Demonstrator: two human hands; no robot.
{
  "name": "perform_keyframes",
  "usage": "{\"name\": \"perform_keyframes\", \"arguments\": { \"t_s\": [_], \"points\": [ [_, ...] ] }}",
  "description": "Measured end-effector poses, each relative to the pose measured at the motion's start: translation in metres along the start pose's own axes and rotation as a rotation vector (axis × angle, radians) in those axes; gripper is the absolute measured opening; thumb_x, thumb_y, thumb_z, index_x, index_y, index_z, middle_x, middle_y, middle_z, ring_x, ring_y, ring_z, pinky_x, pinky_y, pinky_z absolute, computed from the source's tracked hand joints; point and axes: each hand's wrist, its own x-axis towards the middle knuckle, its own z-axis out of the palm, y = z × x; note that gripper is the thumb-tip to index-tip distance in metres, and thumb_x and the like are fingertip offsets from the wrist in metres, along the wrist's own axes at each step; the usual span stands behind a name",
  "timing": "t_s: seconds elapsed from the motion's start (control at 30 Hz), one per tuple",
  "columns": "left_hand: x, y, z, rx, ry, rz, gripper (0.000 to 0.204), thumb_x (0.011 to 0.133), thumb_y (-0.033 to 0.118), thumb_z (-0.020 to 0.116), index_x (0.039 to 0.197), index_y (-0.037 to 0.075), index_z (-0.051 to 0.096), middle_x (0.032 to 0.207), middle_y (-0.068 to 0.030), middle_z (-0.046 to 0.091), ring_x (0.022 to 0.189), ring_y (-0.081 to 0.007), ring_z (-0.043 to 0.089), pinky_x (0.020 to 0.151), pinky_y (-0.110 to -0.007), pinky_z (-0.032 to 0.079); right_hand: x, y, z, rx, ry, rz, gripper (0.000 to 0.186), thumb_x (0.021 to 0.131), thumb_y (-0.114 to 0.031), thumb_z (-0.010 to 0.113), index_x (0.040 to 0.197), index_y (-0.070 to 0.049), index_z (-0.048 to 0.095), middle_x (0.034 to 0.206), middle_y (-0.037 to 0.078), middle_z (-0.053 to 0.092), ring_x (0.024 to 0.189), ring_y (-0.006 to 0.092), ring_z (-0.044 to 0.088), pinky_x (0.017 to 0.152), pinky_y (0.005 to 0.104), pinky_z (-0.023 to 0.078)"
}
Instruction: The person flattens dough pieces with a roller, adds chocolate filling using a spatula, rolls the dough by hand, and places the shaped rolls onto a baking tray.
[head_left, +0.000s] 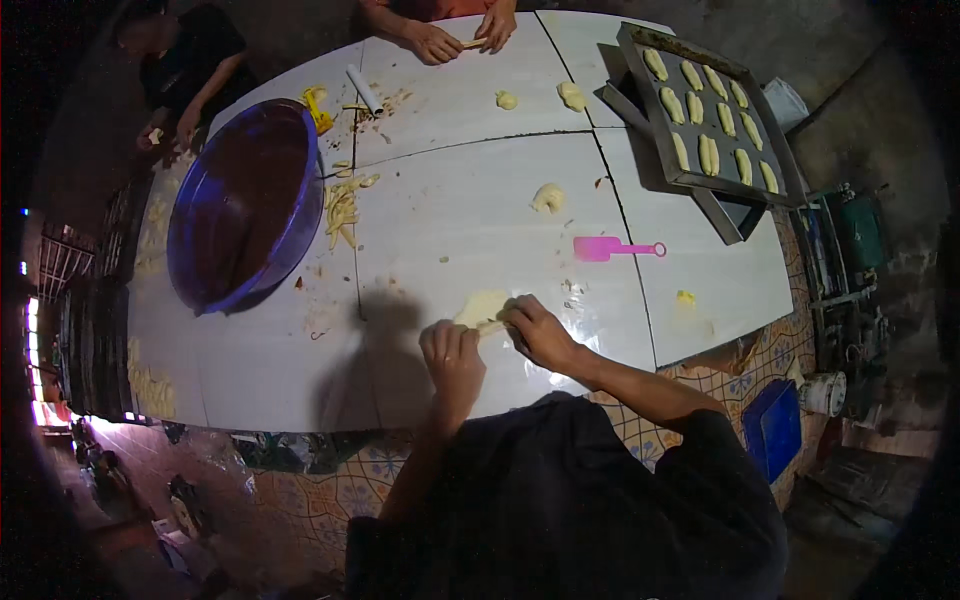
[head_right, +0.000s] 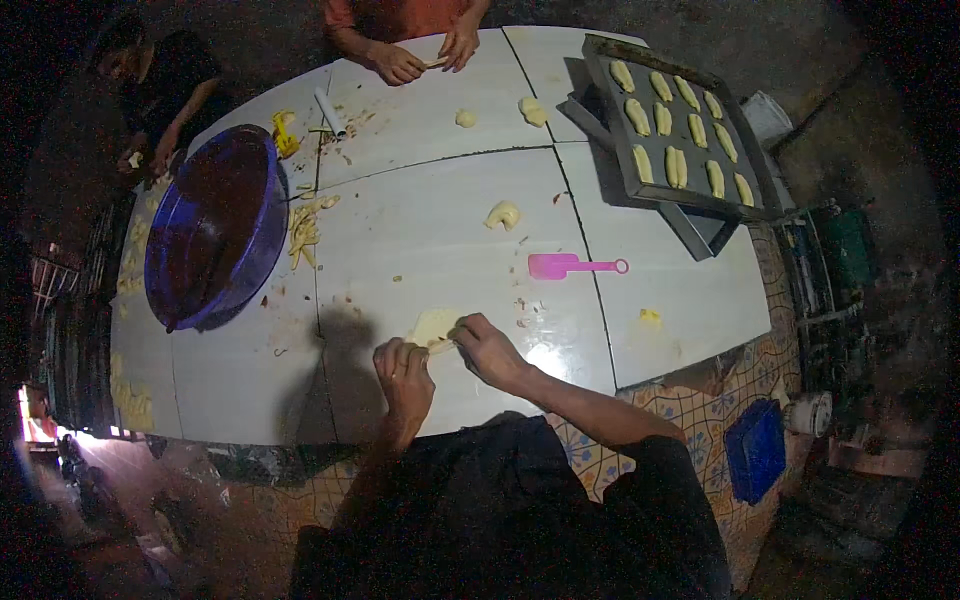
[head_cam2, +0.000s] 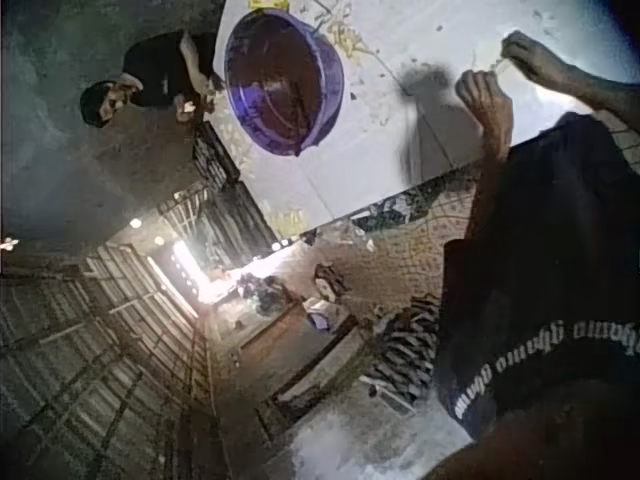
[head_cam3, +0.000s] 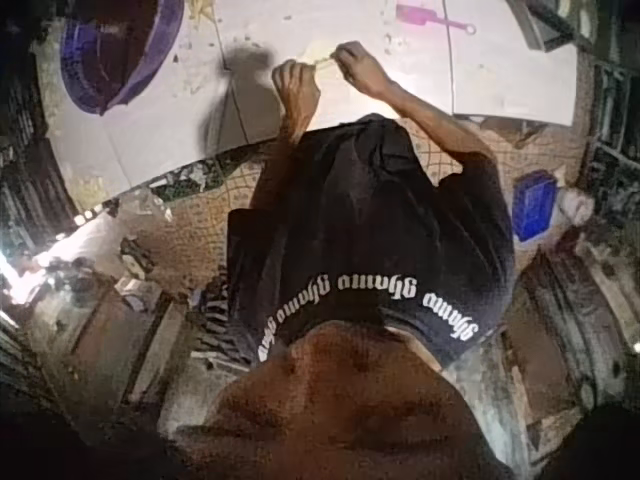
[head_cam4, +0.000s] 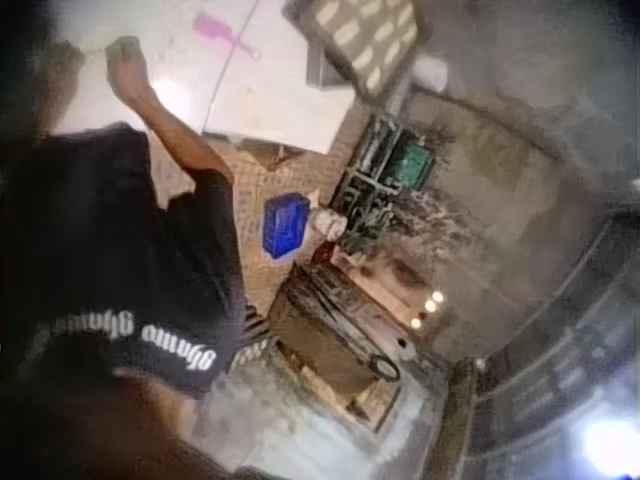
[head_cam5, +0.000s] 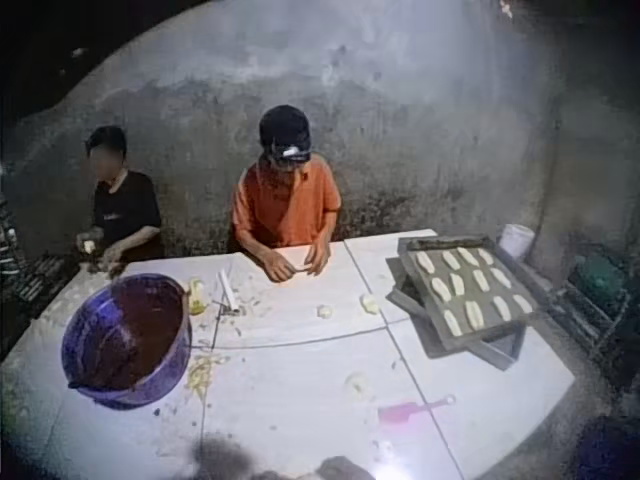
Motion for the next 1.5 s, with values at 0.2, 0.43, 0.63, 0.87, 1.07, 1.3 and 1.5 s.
{"name": "perform_keyframes", "arguments": {
  "t_s": [0.2,0.43,0.63,0.87,1.07,1.3,1.5],
  "points": [
    [-0.010,0.020,0.010,0.262,-0.224,-0.199,0.068,0.096,0.033,0.057,0.148,-0.008,0.039,0.159,-0.0335,0.025,0.151,-0.0481,0.017,0.116,-0.068,0.018,-0.011,-0.033,0.003,-0.306,0.007,0.149,0.059,0.099,-0.032,0.057,0.146,0.002,0.045,0.154,0.029,0.035,0.145,0.0429,0.033,0.113,0.0540,0.036],
    [0.098,-0.046,0.033,0.134,0.081,-0.441,0.062,0.107,0.025,0.038,0.158,-0.004,0.020,0.164,-0.0270,0.016,0.154,-0.0406,0.011,0.122,-0.058,0.008,0.116,0.024,0.000,-0.298,0.288,0.195,0.056,0.102,-0.035,0.048,0.146,0.000,0.045,0.153,0.030,0.035,0.142,0.0442,0.035,0.115,0.0563,0.031],
    [0.050,-0.041,0.006,-0.384,-0.114,-0.211,0.067,0.093,0.006,0.063,0.154,0.002,0.035,0.128,-0.0215,0.063,0.123,-0.0382,0.056,0.109,-0.051,0.039,0.049,0.016,-0.025,-0.043,0.188,0.023,0.048,0.089,-0.011,0.068,0.135,-0.001,0.057,0.130,0.020,0.061,0.123,0.0384,0.056,0.101,0.0453,0.049],
    [0.023,-0.023,-0.015,-0.496,-0.199,-0.205,0.049,0.094,0.008,0.060,0.141,-0.004,0.050,0.130,-0.0238,0.060,0.122,-0.0401,0.056,0.105,-0.050,0.043,0.032,-0.005,-0.036,0.285,-0.179,0.064,0.041,0.084,0.005,0.063,0.125,-0.002,0.064,0.112,0.018,0.065,0.111,0.0356,0.061,0.096,0.0459,0.051],
    [-0.043,0.012,-0.044,-0.449,-0.259,-0.030,0.044,0.089,0.000,0.054,0.133,-0.005,0.055,0.137,-0.0257,0.055,0.123,-0.0395,0.055,0.107,-0.049,0.042,-0.009,0.004,-0.056,0.328,-0.301,0.019,0.017,0.080,0.004,0.065,0.097,0.004,0.068,0.108,0.022,0.071,0.109,0.0394,0.065,0.099,0.0458,0.050],
    [0.015,0.005,-0.043,-0.573,0.133,-0.355,0.037,0.097,0.001,0.055,0.133,-0.002,0.058,0.116,-0.0174,0.066,0.107,-0.0253,0.064,0.094,-0.037,0.050,0.124,0.137,-0.117,-0.486,0.063,0.251,0.020,0.075,-0.004,0.065,0.093,0.000,0.071,0.111,0.022,0.068,0.118,0.0376,0.051,0.094,0.0486,0.047],
    [0.040,0.027,-0.037,-1.081,0.045,-0.679,0.037,0.105,0.012,0.054,0.136,-0.008,0.052,0.110,-0.0184,0.065,0.089,-0.0216,0.069,0.074,-0.033,0.060,0.101,-0.029,-0.119,0.167,-0.518,0.108,0.034,0.077,-0.002,0.074,0.110,0.000,0.067,0.122,0.017,0.066,0.109,0.0357,0.062,0.095,0.0451,0.051]
  ]
}}
